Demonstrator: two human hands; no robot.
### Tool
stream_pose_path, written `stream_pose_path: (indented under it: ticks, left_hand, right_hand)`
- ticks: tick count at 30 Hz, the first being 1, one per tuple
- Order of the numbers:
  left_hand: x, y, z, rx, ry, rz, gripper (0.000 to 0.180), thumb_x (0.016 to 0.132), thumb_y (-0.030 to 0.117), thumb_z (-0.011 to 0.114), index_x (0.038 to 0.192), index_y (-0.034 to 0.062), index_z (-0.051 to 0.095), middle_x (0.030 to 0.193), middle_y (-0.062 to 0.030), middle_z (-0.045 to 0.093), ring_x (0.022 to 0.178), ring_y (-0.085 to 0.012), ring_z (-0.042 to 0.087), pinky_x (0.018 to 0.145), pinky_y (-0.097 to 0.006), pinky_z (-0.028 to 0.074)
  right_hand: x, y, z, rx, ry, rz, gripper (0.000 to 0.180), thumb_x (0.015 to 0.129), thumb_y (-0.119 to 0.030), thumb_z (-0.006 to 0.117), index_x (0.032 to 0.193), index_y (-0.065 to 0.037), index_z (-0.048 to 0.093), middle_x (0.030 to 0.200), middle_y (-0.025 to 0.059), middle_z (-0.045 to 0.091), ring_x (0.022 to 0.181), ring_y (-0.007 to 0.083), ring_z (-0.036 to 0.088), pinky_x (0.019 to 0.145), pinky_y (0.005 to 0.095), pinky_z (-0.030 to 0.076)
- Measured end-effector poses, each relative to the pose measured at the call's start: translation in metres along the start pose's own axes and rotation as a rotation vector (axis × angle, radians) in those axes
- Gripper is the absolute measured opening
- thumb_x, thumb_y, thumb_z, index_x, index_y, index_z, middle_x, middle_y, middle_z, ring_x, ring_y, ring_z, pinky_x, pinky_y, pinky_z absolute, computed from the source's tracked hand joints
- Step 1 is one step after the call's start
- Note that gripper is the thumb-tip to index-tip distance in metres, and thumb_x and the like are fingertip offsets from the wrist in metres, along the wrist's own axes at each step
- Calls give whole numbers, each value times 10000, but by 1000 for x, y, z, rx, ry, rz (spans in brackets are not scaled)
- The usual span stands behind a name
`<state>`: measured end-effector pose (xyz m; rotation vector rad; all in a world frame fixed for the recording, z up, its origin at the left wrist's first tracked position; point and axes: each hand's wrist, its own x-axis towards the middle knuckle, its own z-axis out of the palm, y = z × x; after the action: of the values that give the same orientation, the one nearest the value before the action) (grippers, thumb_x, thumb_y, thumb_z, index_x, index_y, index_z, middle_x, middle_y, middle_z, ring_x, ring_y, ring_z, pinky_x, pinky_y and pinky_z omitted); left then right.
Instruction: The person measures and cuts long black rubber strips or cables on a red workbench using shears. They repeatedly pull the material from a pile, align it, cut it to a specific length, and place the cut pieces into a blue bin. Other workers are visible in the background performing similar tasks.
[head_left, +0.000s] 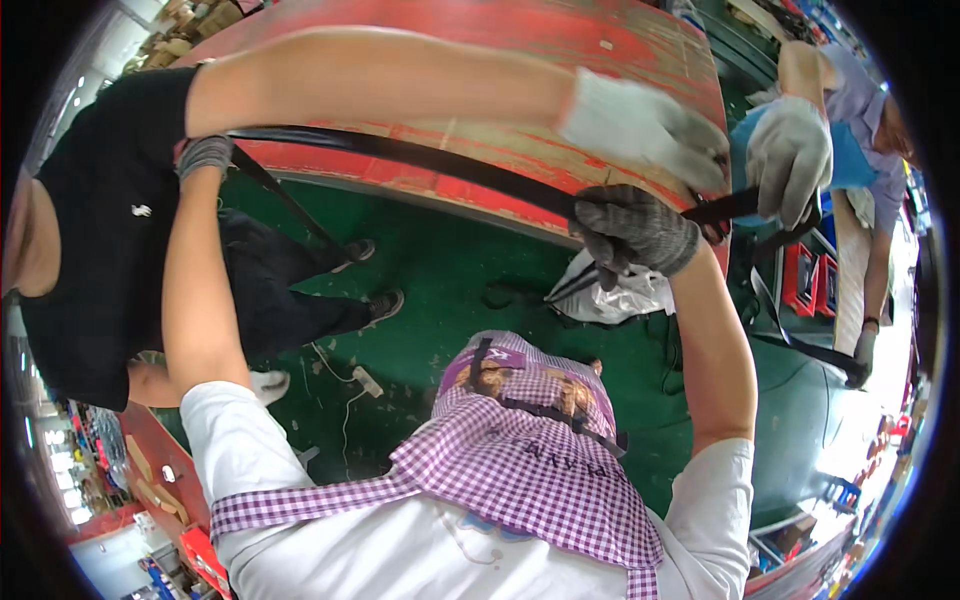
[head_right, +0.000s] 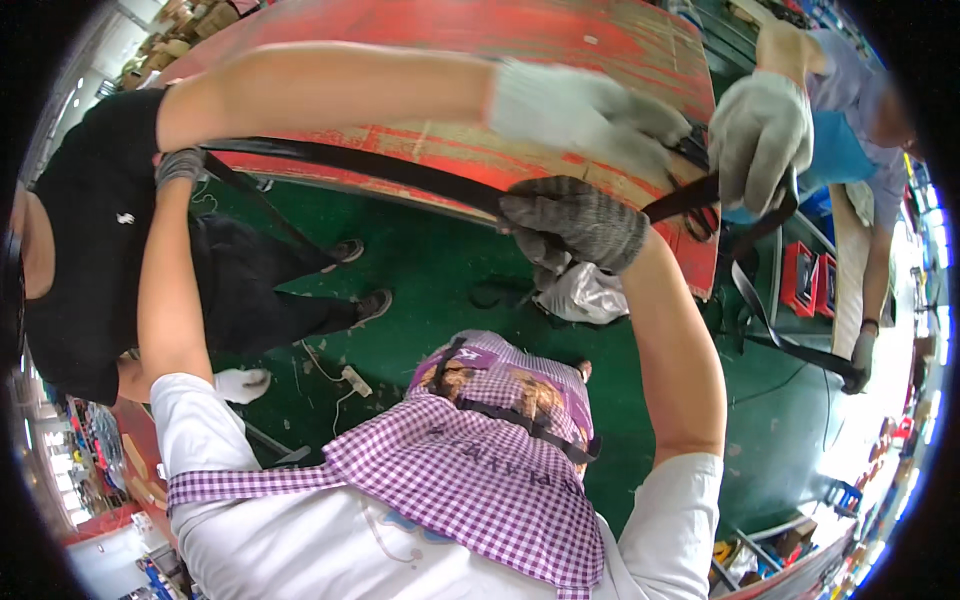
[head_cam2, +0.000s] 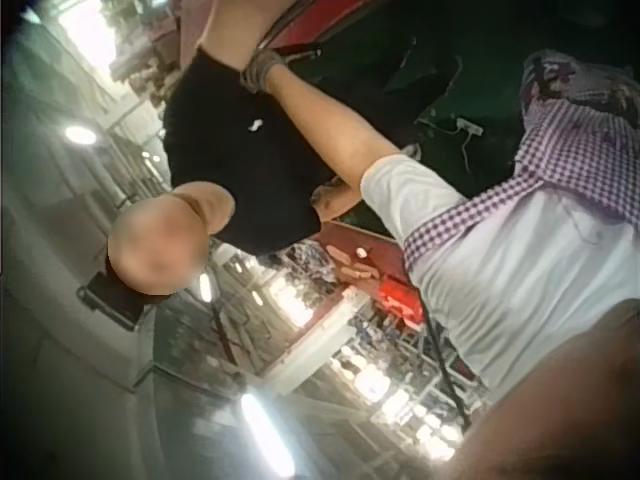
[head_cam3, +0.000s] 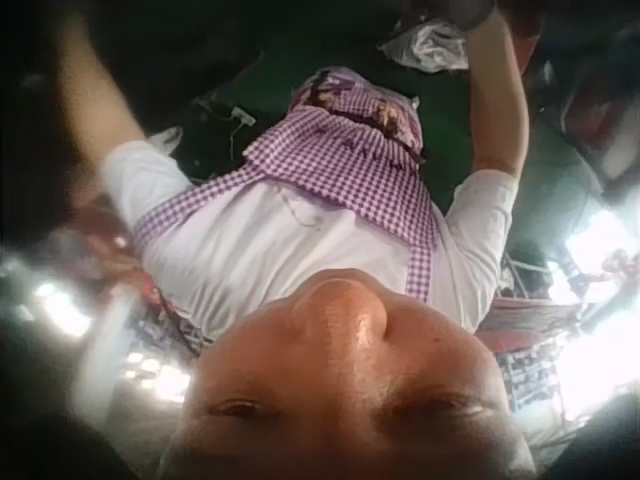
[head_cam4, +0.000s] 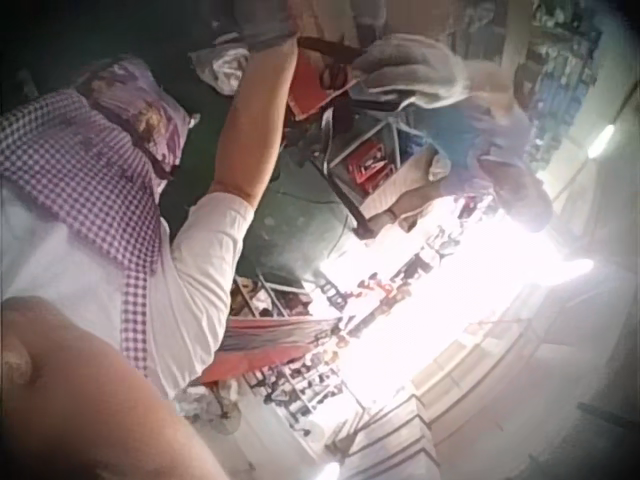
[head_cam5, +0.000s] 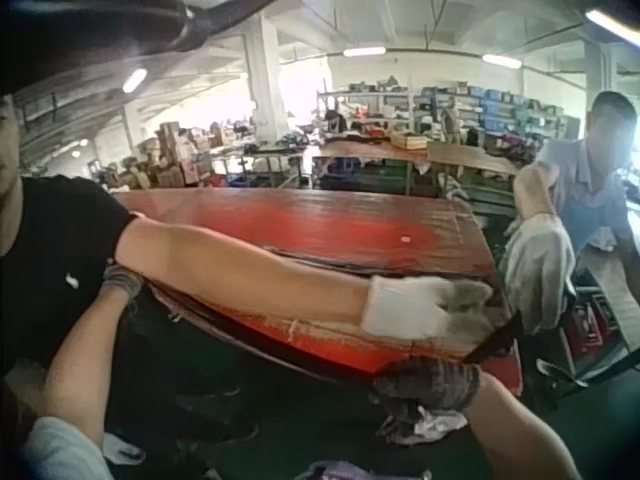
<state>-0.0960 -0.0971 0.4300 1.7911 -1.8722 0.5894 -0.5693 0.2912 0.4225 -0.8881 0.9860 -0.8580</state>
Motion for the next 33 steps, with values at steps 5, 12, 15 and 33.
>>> stream_pose_path:
  ticks: [5,12,15,33]
  left_hand:
    - [-33,46,-24,-143,-61,322,442,821,334,420,1179,76,437,1249,-139,414,1181,-242,364,947,-346,318]
    - [-96,51,35,120,-699,47,325,777,242,468,1054,91,545,1092,-182,517,1036,-337,469,851,-392,392]
    - [-127,55,59,188,-727,195,331,796,270,459,1055,85,552,1026,-175,559,964,-320,526,817,-389,409]
    - [-145,-48,119,149,-525,-402,333,828,352,484,798,40,596,702,-114,585,628,-211,554,546,-318,432]
  right_hand:
    - [-10,4,-9,-39,36,-32,288,825,-271,530,826,17,519,502,32,478,332,125,449,327,235,428]
    - [-31,43,-12,-15,46,-5,275,821,-267,540,862,5,533,507,12,450,365,85,397,350,228,336]
    - [-46,57,-5,92,95,162,265,821,-255,537,872,6,538,527,15,460,388,87,411,376,234,379]
    - [6,46,-118,-1739,961,-340,757,681,-510,603,1267,-118,327,1146,158,482,1085,334,427,880,419,358]
